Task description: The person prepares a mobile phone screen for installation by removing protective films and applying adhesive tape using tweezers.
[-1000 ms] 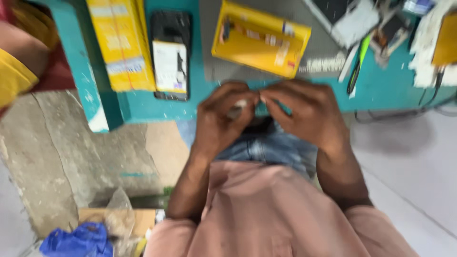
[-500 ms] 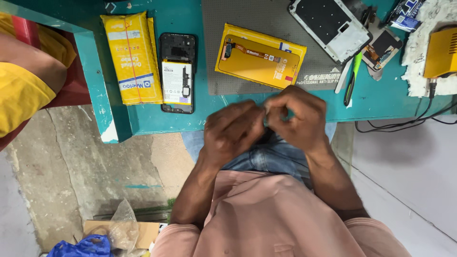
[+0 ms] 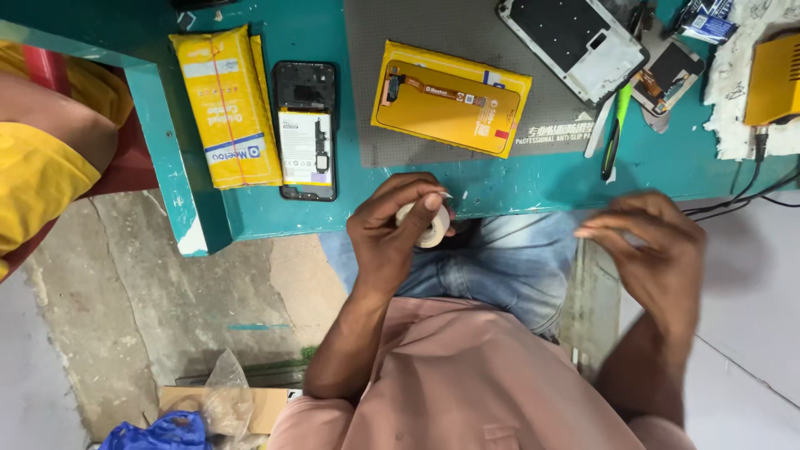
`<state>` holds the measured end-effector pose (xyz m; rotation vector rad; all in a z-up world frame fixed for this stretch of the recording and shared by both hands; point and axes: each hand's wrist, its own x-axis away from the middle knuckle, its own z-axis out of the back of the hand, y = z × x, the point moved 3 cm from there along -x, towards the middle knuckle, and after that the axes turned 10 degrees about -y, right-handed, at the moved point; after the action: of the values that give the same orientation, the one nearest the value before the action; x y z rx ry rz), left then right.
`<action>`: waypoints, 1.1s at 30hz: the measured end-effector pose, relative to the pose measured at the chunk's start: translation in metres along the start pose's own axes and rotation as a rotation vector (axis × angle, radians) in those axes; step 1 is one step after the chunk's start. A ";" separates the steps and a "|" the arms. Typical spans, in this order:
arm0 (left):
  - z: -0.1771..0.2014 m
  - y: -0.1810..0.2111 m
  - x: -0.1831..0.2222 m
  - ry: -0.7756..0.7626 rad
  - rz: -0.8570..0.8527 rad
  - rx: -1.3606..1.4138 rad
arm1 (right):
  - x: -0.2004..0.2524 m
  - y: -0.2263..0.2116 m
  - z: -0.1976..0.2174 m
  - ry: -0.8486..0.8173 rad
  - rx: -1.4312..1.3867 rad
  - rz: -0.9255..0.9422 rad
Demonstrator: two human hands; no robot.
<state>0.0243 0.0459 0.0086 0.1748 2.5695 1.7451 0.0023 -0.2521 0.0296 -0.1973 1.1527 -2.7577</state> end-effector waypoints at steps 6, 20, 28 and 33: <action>-0.002 -0.008 -0.005 -0.054 0.016 0.081 | 0.054 0.067 0.014 -0.299 0.278 -0.353; 0.004 -0.022 0.002 -0.019 0.053 0.050 | 0.070 0.143 -0.065 -0.155 -0.368 -0.524; 0.004 -0.027 0.003 -0.012 0.082 0.058 | 0.044 0.134 -0.095 -0.003 -0.514 -0.645; 0.005 -0.028 0.003 -0.021 0.077 0.064 | 0.044 0.138 -0.102 0.021 -0.608 -0.669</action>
<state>0.0196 0.0410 -0.0192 0.2962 2.6389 1.6767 -0.0476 -0.2848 -0.1370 -0.7376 2.2471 -2.7873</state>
